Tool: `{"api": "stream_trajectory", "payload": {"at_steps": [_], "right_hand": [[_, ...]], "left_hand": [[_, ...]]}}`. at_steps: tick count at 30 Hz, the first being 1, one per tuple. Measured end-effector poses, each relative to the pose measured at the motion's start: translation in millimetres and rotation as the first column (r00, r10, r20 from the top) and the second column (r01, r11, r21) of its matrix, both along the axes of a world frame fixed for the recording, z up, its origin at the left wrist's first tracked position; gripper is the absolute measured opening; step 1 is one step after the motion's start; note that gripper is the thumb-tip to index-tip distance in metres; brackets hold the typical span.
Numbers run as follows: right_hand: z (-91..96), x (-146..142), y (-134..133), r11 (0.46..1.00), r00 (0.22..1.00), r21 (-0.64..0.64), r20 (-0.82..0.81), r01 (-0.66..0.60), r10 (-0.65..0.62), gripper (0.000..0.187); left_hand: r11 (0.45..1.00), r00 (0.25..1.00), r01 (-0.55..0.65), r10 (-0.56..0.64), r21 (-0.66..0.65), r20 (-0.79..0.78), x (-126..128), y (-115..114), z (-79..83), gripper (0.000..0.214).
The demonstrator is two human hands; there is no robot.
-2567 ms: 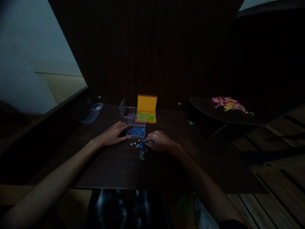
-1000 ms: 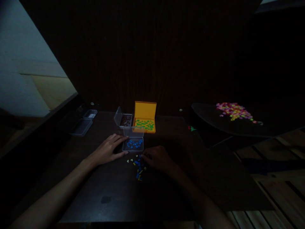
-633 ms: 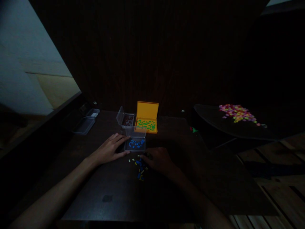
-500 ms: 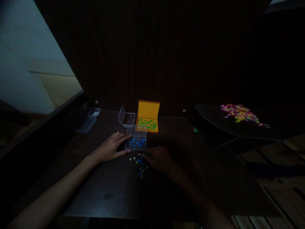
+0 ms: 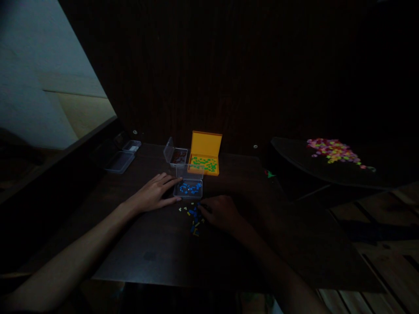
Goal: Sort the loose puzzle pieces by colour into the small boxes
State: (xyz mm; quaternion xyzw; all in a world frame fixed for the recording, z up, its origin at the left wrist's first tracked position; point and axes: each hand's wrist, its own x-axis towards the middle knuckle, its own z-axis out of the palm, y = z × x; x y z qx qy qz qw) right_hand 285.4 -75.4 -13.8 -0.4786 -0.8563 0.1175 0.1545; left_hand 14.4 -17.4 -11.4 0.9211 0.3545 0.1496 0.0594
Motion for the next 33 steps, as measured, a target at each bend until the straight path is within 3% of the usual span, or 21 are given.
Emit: {"api": "stream_trajectory", "payload": {"at_steps": [9, 25, 33], "right_hand": [[-4.2, -1.4, 0.3, 1.000, 0.999, 0.005, 0.036, 0.021, -0.021, 0.022], [3.2, -6.8, -3.3, 0.999, 0.948, 0.047, 0.316, 0.028, -0.041, 0.024], [3.9, -4.2, -1.4, 1.000, 0.969, 0.023, 0.244, 0.017, -0.022, 0.022]], "left_hand": [[1.000, 0.999, 0.016, -0.016, 0.017, 0.028, -0.6, 1.4, -1.8, 0.060], [0.999, 1.000, 0.013, -0.014, 0.040, 0.021, 0.8, 0.1, 0.6, 0.060], [1.000, 0.999, 0.001, -0.003, 0.031, 0.048, -0.2, 1.8, -3.6, 0.063]]}}
